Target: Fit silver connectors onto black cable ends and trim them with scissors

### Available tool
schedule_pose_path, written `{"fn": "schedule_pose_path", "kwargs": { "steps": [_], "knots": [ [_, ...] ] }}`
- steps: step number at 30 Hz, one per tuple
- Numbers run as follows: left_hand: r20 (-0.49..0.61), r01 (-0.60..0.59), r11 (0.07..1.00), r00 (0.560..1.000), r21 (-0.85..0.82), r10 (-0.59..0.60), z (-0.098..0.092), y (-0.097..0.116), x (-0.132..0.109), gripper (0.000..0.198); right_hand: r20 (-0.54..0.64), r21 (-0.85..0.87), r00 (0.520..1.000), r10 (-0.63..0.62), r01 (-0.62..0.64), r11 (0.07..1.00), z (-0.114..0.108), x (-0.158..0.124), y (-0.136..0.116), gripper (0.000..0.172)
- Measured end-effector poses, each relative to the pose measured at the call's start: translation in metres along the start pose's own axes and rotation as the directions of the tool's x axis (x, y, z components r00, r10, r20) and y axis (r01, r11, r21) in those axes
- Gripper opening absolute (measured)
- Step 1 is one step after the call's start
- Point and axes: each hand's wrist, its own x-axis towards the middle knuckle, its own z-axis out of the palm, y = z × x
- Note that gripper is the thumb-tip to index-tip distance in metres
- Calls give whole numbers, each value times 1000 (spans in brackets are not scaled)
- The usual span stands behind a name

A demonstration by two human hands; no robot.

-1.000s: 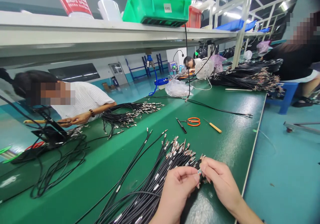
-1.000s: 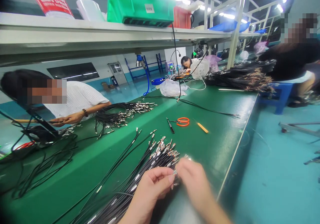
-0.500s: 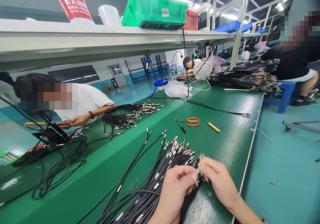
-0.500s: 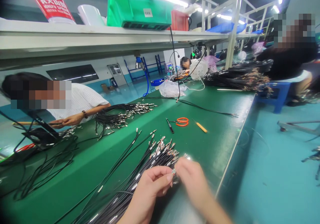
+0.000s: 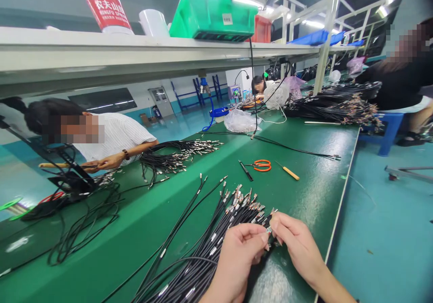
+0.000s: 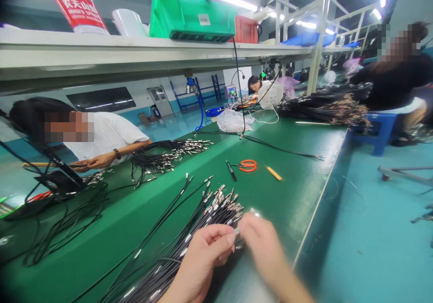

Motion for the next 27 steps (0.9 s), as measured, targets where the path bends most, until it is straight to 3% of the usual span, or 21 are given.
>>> {"fn": "schedule_pose_path", "kwargs": {
  "steps": [10,17,19,22,25,27],
  "knots": [
    [-32,-4,1000,999,-12,3,0,0,1,16,-25,-153,978,-209,203,967,0,-3,-1,34],
    [45,23,999,999,-31,-21,-3,-3,3,16,-29,-194,951,-309,297,935,2,-4,-2,30],
    [23,9,1000,1000,-13,-9,-2,-3,3,15,-50,-192,944,-326,311,931,3,-3,-1,28],
    [-85,-163,968,980,192,181,-1,-3,3,6,-77,-129,957,-278,267,955,2,-4,0,24],
    [-85,-385,800,878,460,471,-2,-5,3,7,-12,-3,989,-150,150,989,-1,-3,0,25],
    [-67,-458,718,818,525,571,-4,-8,3,11,65,81,994,-88,82,993,-3,-3,-2,26]
  ]
}}
